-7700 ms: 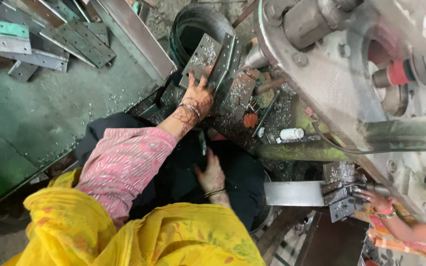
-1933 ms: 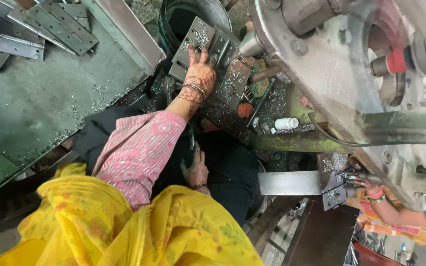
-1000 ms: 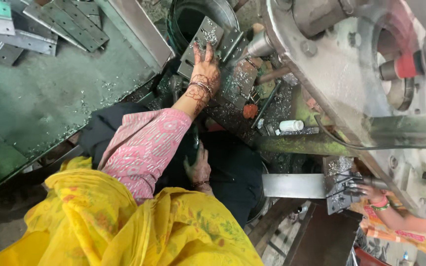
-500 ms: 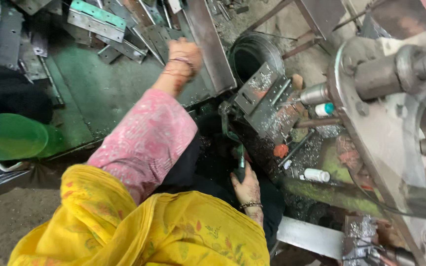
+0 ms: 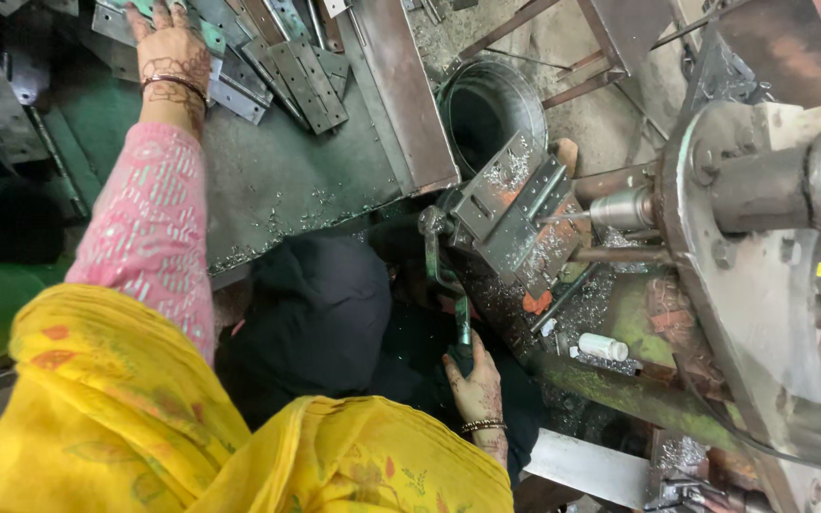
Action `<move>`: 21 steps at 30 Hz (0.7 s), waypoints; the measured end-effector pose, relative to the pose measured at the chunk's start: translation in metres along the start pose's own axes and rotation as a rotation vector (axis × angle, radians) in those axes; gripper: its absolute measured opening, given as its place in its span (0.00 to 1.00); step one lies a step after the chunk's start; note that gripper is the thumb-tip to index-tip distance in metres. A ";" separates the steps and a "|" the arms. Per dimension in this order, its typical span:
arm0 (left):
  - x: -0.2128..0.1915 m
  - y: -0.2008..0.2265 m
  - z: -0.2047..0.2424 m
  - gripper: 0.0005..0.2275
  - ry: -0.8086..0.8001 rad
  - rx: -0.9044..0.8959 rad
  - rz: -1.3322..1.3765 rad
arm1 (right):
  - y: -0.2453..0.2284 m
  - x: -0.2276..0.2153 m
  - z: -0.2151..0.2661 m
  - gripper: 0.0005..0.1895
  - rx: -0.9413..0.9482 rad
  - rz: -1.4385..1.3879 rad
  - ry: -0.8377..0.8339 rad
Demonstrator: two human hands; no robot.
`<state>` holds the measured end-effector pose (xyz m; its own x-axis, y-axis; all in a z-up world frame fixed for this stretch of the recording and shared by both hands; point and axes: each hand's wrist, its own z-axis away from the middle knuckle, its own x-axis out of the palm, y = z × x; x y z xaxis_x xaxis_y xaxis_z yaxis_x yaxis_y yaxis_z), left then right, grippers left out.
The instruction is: The person operates a manual punching machine to create holes in metal hinge plates. They pick up a plate, position it under the punch, pull the lever to drive the punch, and then place the finished plate aside. This process is repeated continuously.
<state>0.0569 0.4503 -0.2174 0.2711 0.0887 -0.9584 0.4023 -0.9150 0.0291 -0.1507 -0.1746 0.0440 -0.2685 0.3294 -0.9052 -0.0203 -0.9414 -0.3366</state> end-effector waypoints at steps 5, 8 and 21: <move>-0.017 -0.005 -0.009 0.17 -0.106 0.090 -0.011 | 0.000 0.001 -0.001 0.36 0.009 0.007 0.007; -0.038 0.004 0.002 0.16 -0.274 0.173 -0.146 | 0.002 0.003 -0.001 0.36 0.009 -0.002 0.009; -0.086 0.096 0.126 0.12 -0.537 0.300 0.015 | 0.000 0.014 -0.006 0.37 0.014 0.003 0.029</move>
<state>-0.0378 0.3050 -0.1684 -0.2352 -0.0639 -0.9698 0.1173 -0.9924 0.0369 -0.1489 -0.1694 0.0304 -0.2408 0.3279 -0.9135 -0.0331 -0.9434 -0.3299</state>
